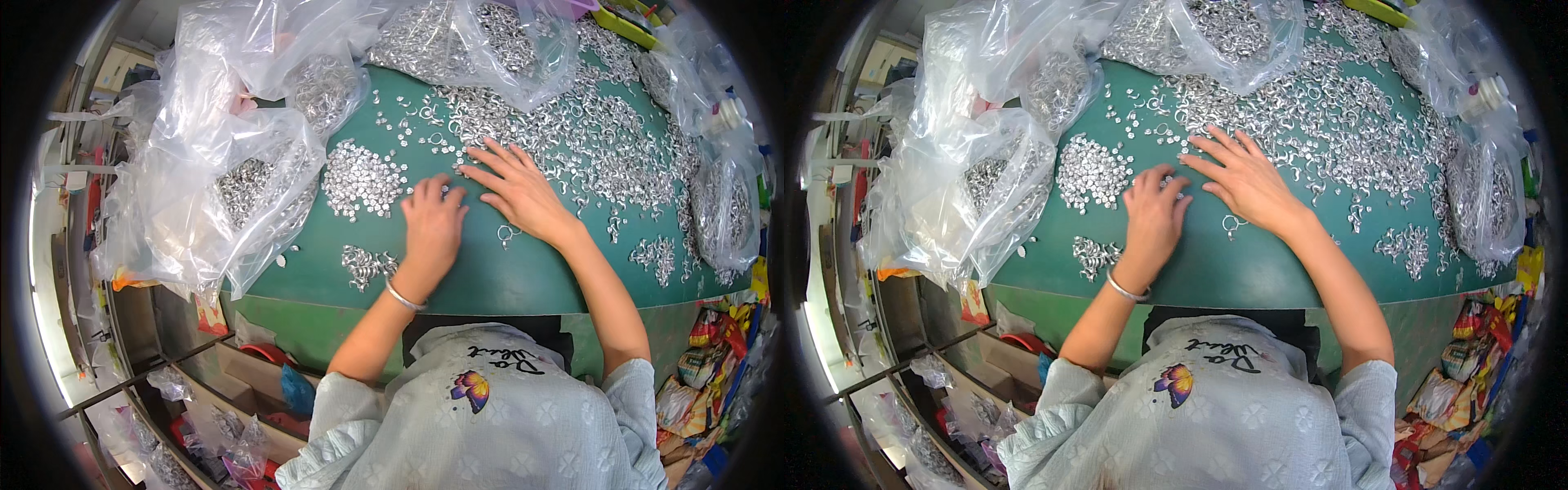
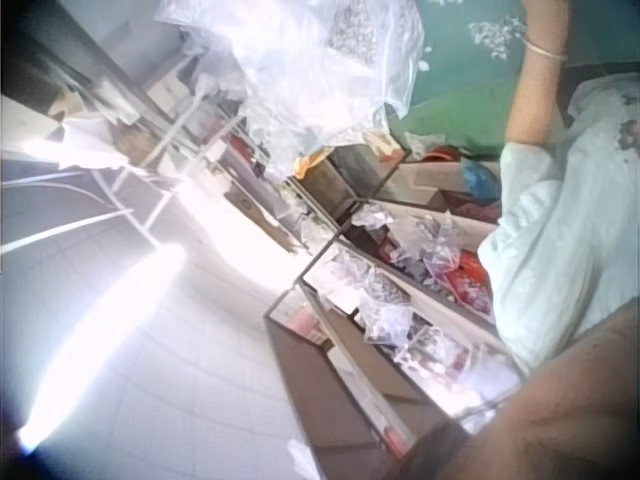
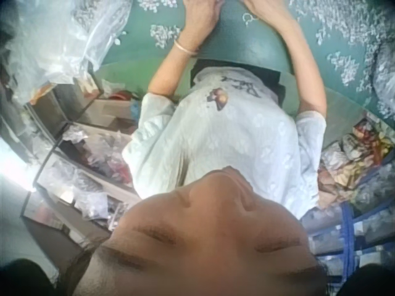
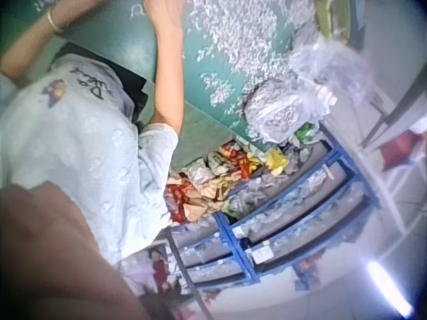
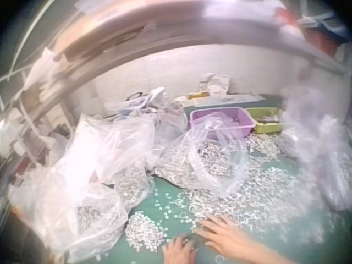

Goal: The person sorts small metal decorative items by hand on a green workstation table, picking them up from a large pile and placing them into different plastic bags.

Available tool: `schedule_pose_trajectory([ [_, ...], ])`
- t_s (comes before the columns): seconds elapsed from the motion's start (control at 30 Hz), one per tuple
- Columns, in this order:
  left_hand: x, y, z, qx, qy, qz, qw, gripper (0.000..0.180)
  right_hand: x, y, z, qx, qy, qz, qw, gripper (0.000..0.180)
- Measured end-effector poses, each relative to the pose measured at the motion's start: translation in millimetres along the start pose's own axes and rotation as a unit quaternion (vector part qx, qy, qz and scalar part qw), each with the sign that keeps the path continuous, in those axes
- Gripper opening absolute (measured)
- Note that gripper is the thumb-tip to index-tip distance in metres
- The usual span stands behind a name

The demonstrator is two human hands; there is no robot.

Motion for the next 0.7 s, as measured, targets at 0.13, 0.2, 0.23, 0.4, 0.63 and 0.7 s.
schedule_pose_trajectory([
  [0.13, 39, -10, -17, -0.054, 0.059, -0.042, 0.996, 0.017, -28, -22, 1, -0.005, -0.064, 0.060, 0.996, 0.039],
  [0.2, 51, -14, -26, -0.062, 0.094, -0.087, 0.990, 0.016, -36, -52, -15, -0.053, -0.066, 0.092, 0.992, 0.037],
  [0.23, 48, -13, -31, -0.077, 0.082, -0.093, 0.989, 0.018, -32, -66, -25, -0.101, -0.004, 0.101, 0.990, 0.033],
  [0.4, -12, -2, -7, -0.001, -0.019, -0.008, 1.000, 0.030, 14, -71, 2, -0.061, 0.106, 0.096, 0.988, 0.030],
  [0.63, -46, -23, 18, 0.103, -0.159, 0.008, 0.982, 0.031, -14, -99, 5, -0.112, 0.234, 0.158, 0.953, 0.021],
  [0.7, -60, -25, 19, 0.100, -0.130, 0.018, 0.986, 0.031, -20, -102, 7, -0.105, 0.244, 0.181, 0.947, 0.021],
])
Point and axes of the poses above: each hand's wrist, its own y-axis towards the middle knuckle, its own z-axis out of the palm, x = y × z, the point moved 10 cm from there along y, towards the middle knuckle, and after that the axes turned 13 degrees about x, right-handed, at the moved point
